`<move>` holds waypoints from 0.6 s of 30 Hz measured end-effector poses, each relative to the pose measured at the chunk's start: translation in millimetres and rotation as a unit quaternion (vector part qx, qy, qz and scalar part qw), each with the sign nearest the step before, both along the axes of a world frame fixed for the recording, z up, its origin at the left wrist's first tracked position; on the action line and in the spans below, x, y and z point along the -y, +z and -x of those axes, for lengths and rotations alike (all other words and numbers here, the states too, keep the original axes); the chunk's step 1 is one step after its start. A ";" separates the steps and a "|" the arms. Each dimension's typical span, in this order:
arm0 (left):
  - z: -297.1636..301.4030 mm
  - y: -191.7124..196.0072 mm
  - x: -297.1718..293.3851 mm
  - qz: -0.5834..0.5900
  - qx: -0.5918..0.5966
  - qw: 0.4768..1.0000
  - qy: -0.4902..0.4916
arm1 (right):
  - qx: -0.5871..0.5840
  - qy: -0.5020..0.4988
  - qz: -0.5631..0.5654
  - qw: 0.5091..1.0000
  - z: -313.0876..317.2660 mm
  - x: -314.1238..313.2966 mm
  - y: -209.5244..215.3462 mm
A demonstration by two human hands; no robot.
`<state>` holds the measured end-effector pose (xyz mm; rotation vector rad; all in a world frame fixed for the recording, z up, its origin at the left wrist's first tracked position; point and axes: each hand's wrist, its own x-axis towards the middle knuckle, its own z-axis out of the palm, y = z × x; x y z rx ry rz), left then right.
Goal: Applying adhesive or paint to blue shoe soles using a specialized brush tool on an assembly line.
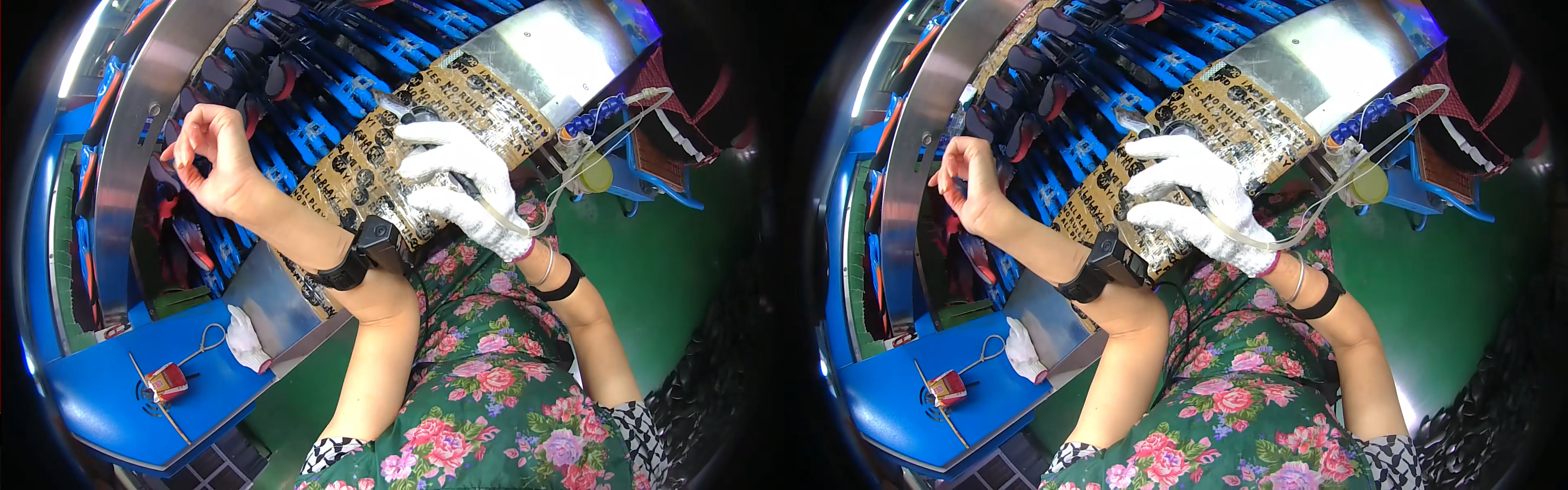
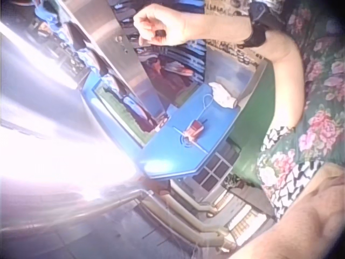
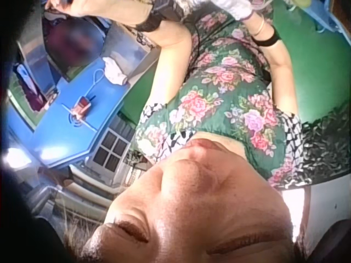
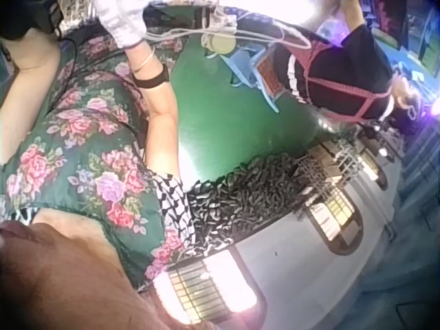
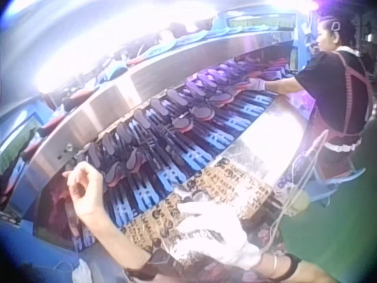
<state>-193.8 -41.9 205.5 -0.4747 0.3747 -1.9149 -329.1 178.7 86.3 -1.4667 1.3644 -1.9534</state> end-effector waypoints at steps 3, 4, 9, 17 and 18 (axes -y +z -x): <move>2.0 -12.2 8.9 -0.044 0.007 0.999 -0.019 | -0.053 0.006 0.016 0.998 -1.8 3.0 -0.1; 8.1 -19.3 10.8 -0.058 0.005 0.998 -0.028 | -0.051 0.005 0.020 0.999 -1.5 2.8 -2.7; 27.1 -43.1 13.0 -0.124 0.009 0.989 -0.077 | -0.053 0.011 0.031 0.998 -2.4 3.5 -5.4; 44.8 -46.9 2.1 -0.160 -0.004 0.979 -0.124 | 0.015 0.050 0.009 0.999 -7.7 6.3 -9.9; 42.9 -44.1 1.2 -0.159 -0.004 0.980 -0.122 | 0.015 0.050 0.015 0.999 -8.1 7.3 -8.2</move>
